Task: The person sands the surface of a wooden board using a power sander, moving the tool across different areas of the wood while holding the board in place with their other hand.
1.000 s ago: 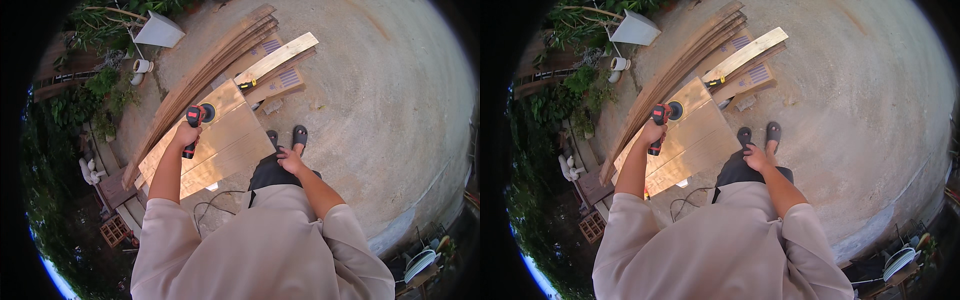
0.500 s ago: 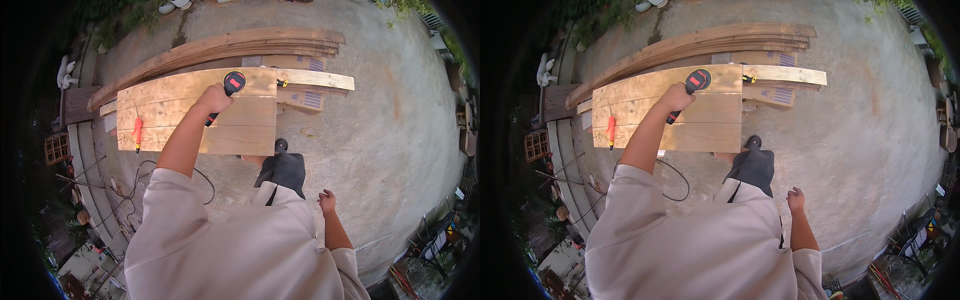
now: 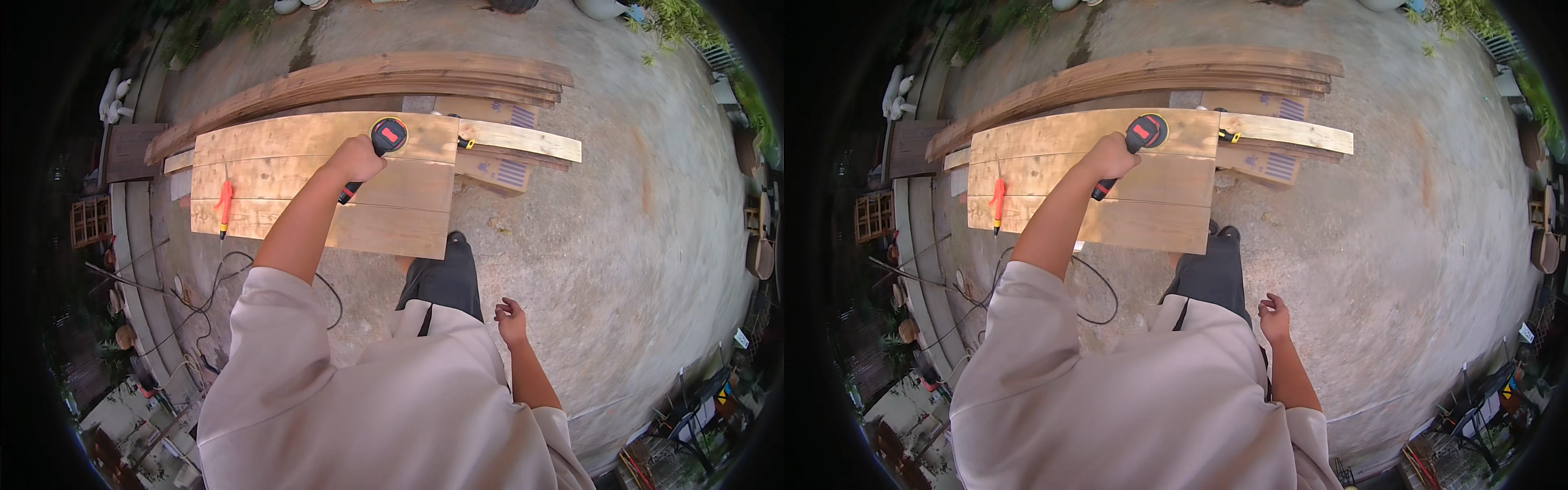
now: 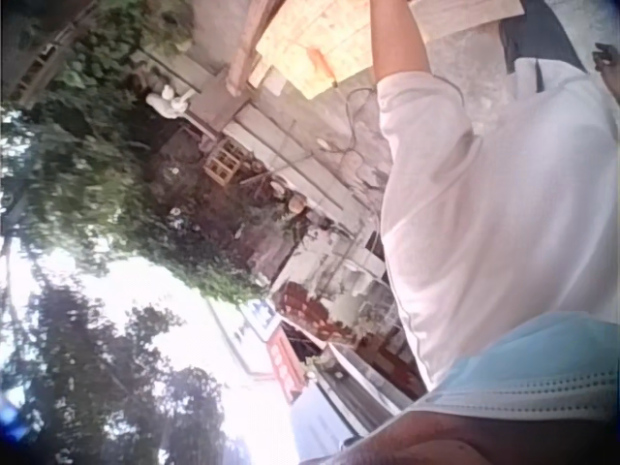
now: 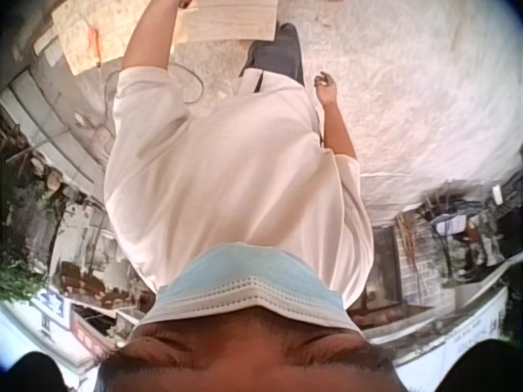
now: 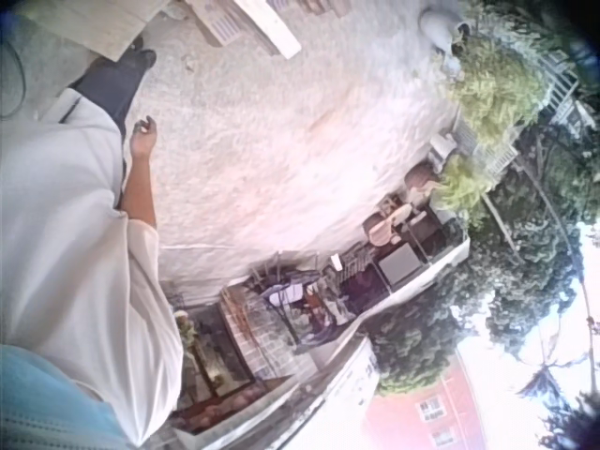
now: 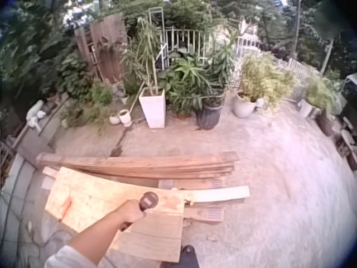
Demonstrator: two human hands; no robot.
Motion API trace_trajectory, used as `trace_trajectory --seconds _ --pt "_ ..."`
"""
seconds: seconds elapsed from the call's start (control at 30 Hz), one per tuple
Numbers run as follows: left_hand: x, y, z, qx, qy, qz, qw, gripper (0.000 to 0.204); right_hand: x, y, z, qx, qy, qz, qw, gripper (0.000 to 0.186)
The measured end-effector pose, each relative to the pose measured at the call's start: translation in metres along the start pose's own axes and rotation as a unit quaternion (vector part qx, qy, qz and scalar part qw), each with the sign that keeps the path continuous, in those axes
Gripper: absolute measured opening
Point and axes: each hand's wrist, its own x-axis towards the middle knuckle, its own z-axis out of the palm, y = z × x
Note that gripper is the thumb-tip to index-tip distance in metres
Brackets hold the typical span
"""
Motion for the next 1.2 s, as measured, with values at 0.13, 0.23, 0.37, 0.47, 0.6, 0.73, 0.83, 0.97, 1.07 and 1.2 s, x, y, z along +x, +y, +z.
trace_trajectory --seconds 0.13,0.23,0.37,0.47,0.6,0.73,0.83,0.97,1.07,1.2 --pt "0.001 0.002 -0.002 -0.026 -0.010 -0.007 1.000 0.031 0.004 0.015 -0.007 -0.061 -0.017 0.024 0.998 0.043" --pt "-0.006 0.008 -0.002 -0.036 -0.023 -0.019 0.999 0.030 0.014 0.030 -0.016 -0.107 -0.030 0.049 0.993 0.043" --pt "-0.004 0.011 -0.002 -0.035 -0.023 -0.022 0.999 0.028 0.041 0.068 -0.018 -0.123 0.001 0.026 0.992 0.042" --pt "-0.001 -0.001 -0.004 -0.055 -0.039 -0.035 0.997 0.025 0.042 0.029 -0.001 -0.024 0.012 0.097 0.995 0.042" --pt "-0.002 0.002 -0.012 -0.124 -0.056 -0.058 0.989 0.018 0.051 -0.003 0.036 0.063 -0.040 0.118 0.990 0.044" --pt "-0.001 0.003 -0.011 -0.187 -0.055 -0.055 0.979 0.013 0.056 -0.043 0.091 0.094 -0.080 0.077 0.989 0.043" --pt "-0.009 0.004 -0.011 -0.139 -0.057 -0.034 0.988 0.014 0.052 -0.068 0.123 0.135 -0.087 0.046 0.986 0.042" --pt "-0.032 -0.014 -0.020 -0.110 -0.095 -0.019 0.989 0.011 0.047 -0.090 0.158 0.203 -0.081 0.040 0.975 0.044" --pt "-0.040 -0.048 -0.020 -0.060 -0.111 -0.018 0.992 0.011 0.041 -0.104 0.178 0.250 -0.080 0.041 0.964 0.051" --pt "-0.029 -0.090 -0.023 -0.097 -0.105 -0.035 0.989 0.018 0.028 -0.128 0.185 0.279 -0.024 0.085 0.956 0.053"
